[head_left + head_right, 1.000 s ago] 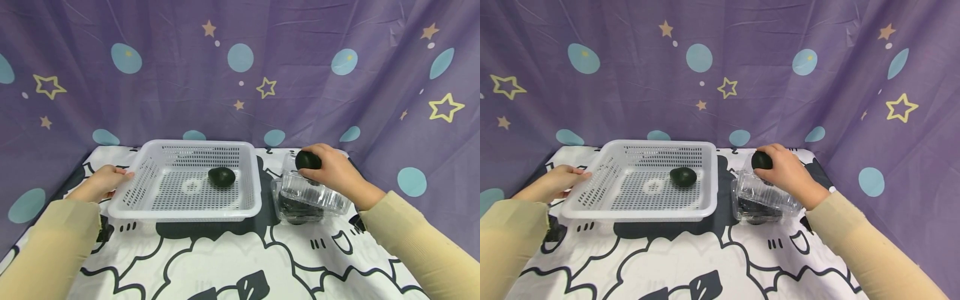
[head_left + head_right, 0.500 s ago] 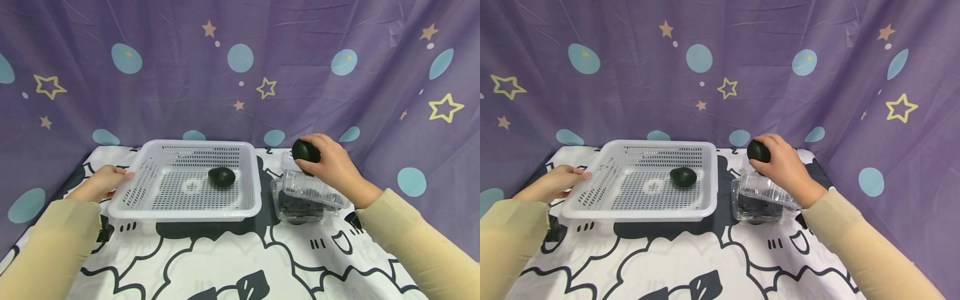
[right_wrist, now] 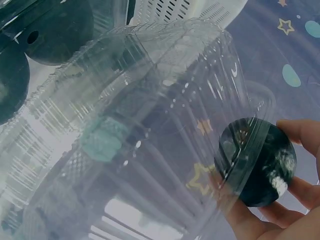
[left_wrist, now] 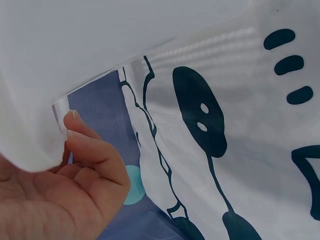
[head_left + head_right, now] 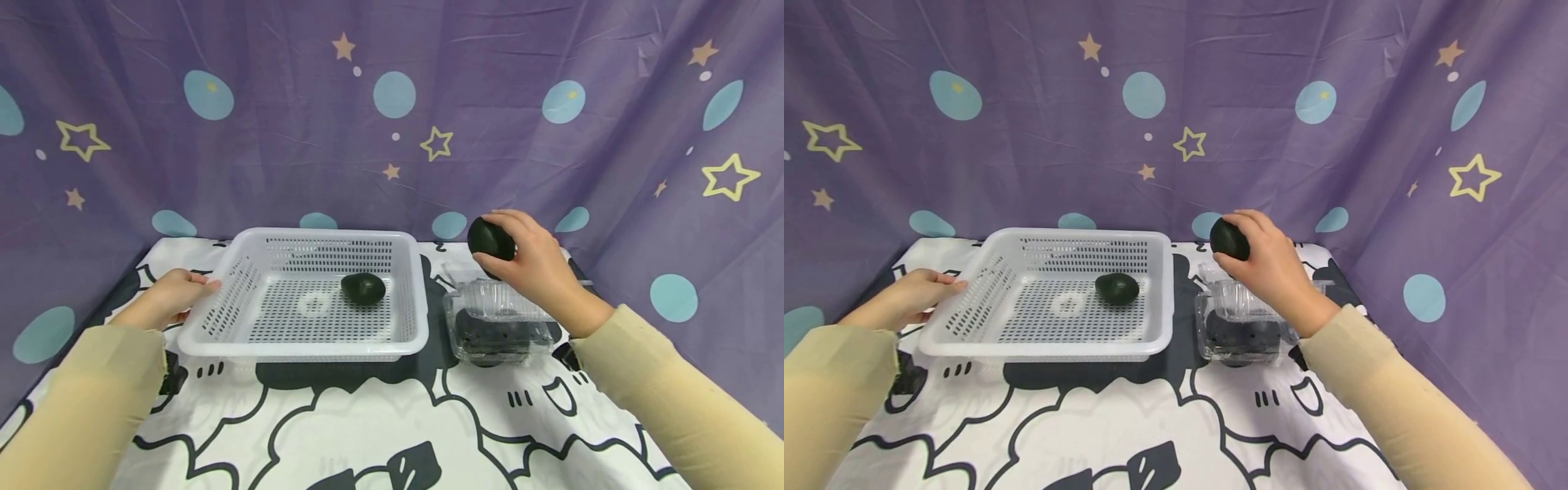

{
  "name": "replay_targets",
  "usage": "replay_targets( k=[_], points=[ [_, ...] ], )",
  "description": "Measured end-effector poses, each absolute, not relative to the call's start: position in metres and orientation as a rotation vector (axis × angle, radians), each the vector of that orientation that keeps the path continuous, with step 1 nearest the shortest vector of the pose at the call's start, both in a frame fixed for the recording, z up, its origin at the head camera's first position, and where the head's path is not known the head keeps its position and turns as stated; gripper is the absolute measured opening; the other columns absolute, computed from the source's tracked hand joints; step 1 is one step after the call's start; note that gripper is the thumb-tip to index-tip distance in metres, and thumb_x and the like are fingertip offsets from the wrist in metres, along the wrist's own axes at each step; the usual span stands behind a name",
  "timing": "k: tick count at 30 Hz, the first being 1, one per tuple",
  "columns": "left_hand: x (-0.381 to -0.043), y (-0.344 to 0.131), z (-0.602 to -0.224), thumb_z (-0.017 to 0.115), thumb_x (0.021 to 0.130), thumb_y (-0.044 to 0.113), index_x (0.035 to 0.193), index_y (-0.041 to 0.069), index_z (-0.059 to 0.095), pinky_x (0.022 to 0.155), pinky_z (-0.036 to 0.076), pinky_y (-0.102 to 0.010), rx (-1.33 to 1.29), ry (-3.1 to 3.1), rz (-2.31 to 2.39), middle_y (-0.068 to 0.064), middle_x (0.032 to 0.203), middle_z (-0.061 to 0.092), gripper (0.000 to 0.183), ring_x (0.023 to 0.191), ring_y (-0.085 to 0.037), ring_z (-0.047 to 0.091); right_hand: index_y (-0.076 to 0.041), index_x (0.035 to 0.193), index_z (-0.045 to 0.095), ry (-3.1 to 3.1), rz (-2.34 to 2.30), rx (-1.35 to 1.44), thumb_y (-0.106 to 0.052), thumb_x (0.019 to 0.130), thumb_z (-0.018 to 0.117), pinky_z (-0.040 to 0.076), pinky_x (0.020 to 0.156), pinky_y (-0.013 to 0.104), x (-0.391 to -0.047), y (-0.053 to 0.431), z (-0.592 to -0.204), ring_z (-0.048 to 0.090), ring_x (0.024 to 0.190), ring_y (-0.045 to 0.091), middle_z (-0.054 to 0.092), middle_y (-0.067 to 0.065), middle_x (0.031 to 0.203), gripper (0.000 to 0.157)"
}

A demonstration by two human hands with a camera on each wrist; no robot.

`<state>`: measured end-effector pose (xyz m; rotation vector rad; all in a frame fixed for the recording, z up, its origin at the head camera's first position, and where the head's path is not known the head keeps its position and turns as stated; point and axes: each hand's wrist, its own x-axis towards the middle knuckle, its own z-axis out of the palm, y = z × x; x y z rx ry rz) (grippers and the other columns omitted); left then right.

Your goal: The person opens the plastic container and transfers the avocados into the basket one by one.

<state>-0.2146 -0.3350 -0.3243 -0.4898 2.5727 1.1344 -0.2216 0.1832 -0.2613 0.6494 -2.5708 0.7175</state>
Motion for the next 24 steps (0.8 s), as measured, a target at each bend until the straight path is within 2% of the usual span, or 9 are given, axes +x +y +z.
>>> replay_targets(
  k=[17,24],
  points=[
    [-0.213,-0.335,-0.325,0.046,0.105,0.032,0.143,-0.015,0.029,0.073,0.052,-0.030,-0.492,2.572,1.154,-0.029,0.126,0.053,0.062,0.094,-0.024,0.063,-0.007,0.139,0.055,-2.432,0.780,0.640,-0.019,0.088,0.076,0.050,0.093,0.057,-0.231,0.171,-0.261,0.052,0.128,0.039,0.047,0.014,0.148,0.056],
    [-0.213,-0.335,-0.325,0.046,0.105,0.031,0.143,-0.014,0.030,0.072,0.051,-0.030,-0.497,2.572,1.155,-0.027,0.123,0.055,0.061,0.092,-0.023,0.064,-0.006,0.138,0.056,-2.325,0.797,0.668,-0.018,0.087,0.077,0.055,0.080,0.051,-0.234,0.163,-0.260,0.054,0.126,0.036,0.048,0.014,0.147,0.056]
  ],
)
